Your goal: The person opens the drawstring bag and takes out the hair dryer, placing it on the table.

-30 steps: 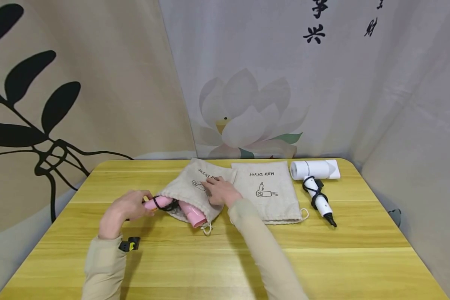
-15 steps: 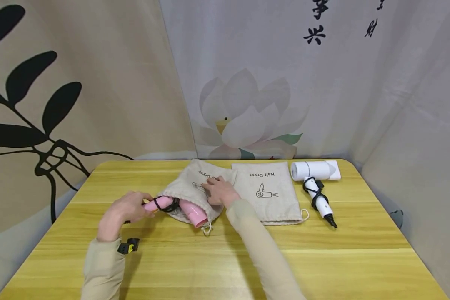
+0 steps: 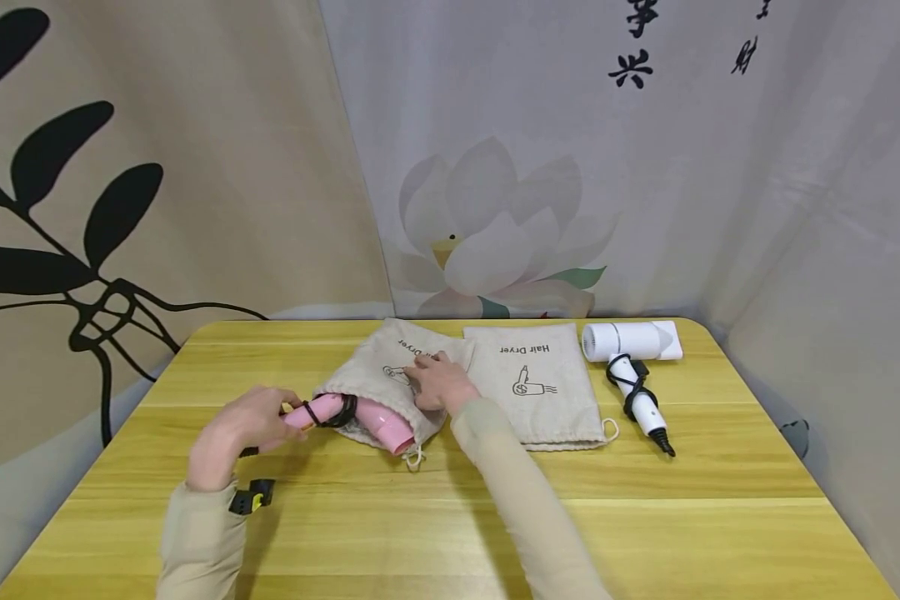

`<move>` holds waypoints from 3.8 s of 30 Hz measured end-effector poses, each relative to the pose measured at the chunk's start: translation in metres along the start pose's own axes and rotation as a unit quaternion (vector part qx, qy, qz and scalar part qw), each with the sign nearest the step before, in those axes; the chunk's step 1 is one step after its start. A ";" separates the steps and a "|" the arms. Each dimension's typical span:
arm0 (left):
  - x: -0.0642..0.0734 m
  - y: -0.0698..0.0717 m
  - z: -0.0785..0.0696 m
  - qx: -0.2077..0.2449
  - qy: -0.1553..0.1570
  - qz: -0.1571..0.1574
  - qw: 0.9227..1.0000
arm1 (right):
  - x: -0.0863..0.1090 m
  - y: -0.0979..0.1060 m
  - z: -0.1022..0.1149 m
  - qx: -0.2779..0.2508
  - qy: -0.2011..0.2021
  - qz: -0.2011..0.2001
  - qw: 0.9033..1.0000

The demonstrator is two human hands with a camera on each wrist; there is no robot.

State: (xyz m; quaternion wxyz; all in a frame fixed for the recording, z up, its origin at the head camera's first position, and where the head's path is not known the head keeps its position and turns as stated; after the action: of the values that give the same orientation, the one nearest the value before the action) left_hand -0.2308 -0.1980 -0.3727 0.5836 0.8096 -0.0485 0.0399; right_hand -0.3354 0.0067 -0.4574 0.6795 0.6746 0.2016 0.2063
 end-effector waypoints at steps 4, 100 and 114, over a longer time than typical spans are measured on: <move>0.003 0.003 -0.002 -0.007 -0.005 0.002 1.000 | 0.000 0.000 -0.001 -0.005 -0.007 0.004 1.000; -0.004 0.002 0.010 0.028 -0.082 0.015 0.996 | 0.023 0.012 -0.006 -0.125 0.045 -0.022 0.991; -0.003 0.000 0.007 0.034 -0.100 0.017 0.994 | 0.023 0.012 -0.005 -0.126 0.044 -0.024 0.991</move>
State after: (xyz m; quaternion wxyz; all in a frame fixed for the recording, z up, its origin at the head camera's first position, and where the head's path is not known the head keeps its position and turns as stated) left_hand -0.2334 -0.2045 -0.3748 0.5474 0.8278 -0.1193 -0.0296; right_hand -0.3192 0.0239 -0.4453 0.7545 0.5687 0.2193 0.2434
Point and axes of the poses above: each hand's wrist, its own x-axis away from the middle knuckle, its own y-axis out of the back of the hand, z = x × y, the point moved 7 cm from there along -x, towards the middle knuckle, and after that the axes turned 10 degrees about -z, right-handed, at the moved point
